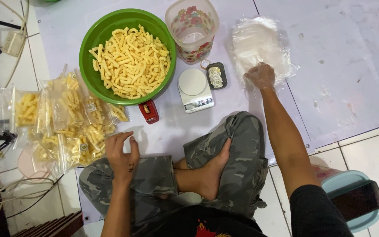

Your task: Weighing and bagging snacks from a large bowl into individual plastic bags while sitting on the floor.

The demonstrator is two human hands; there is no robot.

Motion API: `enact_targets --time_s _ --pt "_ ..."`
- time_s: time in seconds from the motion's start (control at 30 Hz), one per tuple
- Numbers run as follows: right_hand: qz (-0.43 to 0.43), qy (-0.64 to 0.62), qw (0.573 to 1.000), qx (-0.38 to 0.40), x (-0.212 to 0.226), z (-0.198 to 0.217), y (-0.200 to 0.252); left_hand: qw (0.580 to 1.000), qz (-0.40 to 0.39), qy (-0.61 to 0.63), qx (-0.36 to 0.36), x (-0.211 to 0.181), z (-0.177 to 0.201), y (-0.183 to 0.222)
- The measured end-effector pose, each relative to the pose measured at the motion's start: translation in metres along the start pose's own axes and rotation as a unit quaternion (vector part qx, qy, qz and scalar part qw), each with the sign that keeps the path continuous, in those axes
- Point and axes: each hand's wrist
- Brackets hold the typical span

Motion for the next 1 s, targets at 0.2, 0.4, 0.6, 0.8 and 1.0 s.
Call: enact_targets --time_s 0.2,0.4,0.6,0.8,1.0 --pt "-0.011 0.007 1.000 0.006 0.023 0.025 0.020 0.997 0.021 0.068 0.029 -0.012 -0.041 -0.016" --pt "-0.010 -0.025 1.000 0.013 -0.017 -0.004 -0.018 0.990 0.025 0.131 0.053 -0.051 -0.086 -0.047" --pt "0.006 0.018 0.999 -0.046 -0.037 -0.028 -0.042 0.984 -0.004 0.154 0.089 -0.076 -0.115 -0.068" --pt "0.087 -0.007 0.979 -0.186 0.003 0.034 0.001 0.982 0.004 0.159 0.105 -0.087 -0.126 -0.076" --pt "0.246 -0.084 0.896 -0.361 0.023 0.081 0.025 0.980 -0.003 0.156 0.128 -0.104 -0.129 -0.080"
Point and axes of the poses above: each hand's wrist, its own y-axis away from the middle knuckle, its own z-axis out of the back of the hand, x = y × z, and after that the axes turned 10 degrees about y, right-handed
